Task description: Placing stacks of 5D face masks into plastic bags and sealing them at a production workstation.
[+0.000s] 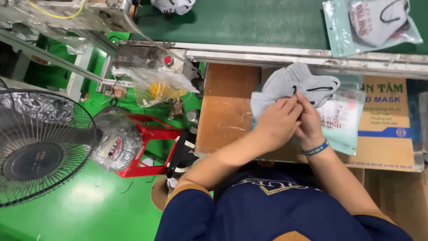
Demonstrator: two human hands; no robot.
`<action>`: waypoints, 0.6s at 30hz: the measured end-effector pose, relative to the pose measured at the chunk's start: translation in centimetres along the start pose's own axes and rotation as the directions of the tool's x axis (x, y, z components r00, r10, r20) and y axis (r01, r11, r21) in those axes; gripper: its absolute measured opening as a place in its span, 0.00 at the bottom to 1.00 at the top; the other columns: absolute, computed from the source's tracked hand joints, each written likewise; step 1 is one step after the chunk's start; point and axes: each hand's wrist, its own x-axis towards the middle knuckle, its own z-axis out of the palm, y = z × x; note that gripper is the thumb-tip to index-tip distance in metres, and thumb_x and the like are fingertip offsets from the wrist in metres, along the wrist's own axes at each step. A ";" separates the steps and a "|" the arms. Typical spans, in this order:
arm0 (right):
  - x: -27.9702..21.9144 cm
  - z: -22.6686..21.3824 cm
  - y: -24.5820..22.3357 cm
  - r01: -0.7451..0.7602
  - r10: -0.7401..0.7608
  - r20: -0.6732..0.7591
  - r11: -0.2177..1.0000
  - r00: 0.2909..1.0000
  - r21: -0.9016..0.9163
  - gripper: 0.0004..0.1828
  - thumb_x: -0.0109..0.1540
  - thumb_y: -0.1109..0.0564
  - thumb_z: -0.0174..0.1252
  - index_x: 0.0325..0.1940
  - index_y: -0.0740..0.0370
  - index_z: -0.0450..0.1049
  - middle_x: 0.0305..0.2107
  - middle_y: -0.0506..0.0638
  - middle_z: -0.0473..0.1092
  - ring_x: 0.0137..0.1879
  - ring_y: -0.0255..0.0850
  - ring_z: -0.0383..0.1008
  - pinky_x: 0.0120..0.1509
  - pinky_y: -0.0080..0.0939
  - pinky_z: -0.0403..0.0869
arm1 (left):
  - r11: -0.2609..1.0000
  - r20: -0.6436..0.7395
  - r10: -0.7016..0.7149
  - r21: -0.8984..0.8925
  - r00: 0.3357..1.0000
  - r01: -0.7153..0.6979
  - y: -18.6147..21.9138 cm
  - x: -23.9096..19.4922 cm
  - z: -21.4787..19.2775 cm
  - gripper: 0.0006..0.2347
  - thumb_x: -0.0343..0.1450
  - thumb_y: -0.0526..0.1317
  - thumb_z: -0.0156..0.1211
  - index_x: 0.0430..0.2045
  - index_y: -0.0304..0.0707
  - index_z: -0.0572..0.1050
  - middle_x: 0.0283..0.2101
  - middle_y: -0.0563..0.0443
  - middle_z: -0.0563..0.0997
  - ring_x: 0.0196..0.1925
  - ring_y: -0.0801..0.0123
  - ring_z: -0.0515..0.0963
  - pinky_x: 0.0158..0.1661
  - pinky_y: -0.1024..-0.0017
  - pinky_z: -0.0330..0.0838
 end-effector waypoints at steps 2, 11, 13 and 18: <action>-1.7 2.0 -0.3 0.066 -0.069 -0.077 0.997 0.995 -0.047 0.15 0.74 0.51 0.54 0.59 0.63 0.72 0.51 0.53 0.75 0.60 0.45 0.75 0.67 0.45 0.72 | 1.000 -0.124 0.014 -0.019 0.992 -0.016 0.6 1.1 -5.9 0.20 0.69 0.38 0.65 0.57 0.39 0.73 0.62 0.42 0.75 0.62 0.50 0.76 0.62 0.56 0.69; -4.6 4.8 -2.0 0.134 -0.182 -0.211 0.965 0.960 -0.224 0.17 0.68 0.58 0.58 0.60 0.66 0.71 0.52 0.51 0.75 0.58 0.42 0.76 0.66 0.44 0.74 | 0.727 0.222 -0.497 -0.420 0.839 0.543 -3.7 -1.9 -8.4 0.10 0.69 0.38 0.69 0.38 0.34 0.77 0.30 0.47 0.81 0.31 0.64 0.81 0.36 0.69 0.75; -5.0 5.3 -2.4 0.112 -0.172 -0.202 0.954 0.964 -0.277 0.18 0.68 0.59 0.58 0.61 0.65 0.71 0.52 0.51 0.74 0.58 0.42 0.76 0.66 0.45 0.74 | 0.740 0.144 -0.456 -0.488 0.879 0.463 -4.0 -2.1 -9.8 0.06 0.70 0.35 0.66 0.34 0.33 0.77 0.30 0.49 0.81 0.30 0.68 0.81 0.34 0.71 0.75; -4.6 3.0 -1.3 -0.080 0.012 -0.173 0.918 0.985 -0.389 0.23 0.64 0.54 0.58 0.62 0.64 0.71 0.51 0.51 0.75 0.56 0.42 0.77 0.61 0.44 0.75 | 0.702 0.140 -0.349 -0.616 0.927 0.357 -4.8 -1.2 -9.8 0.06 0.70 0.35 0.66 0.34 0.33 0.76 0.32 0.48 0.81 0.33 0.65 0.82 0.37 0.70 0.76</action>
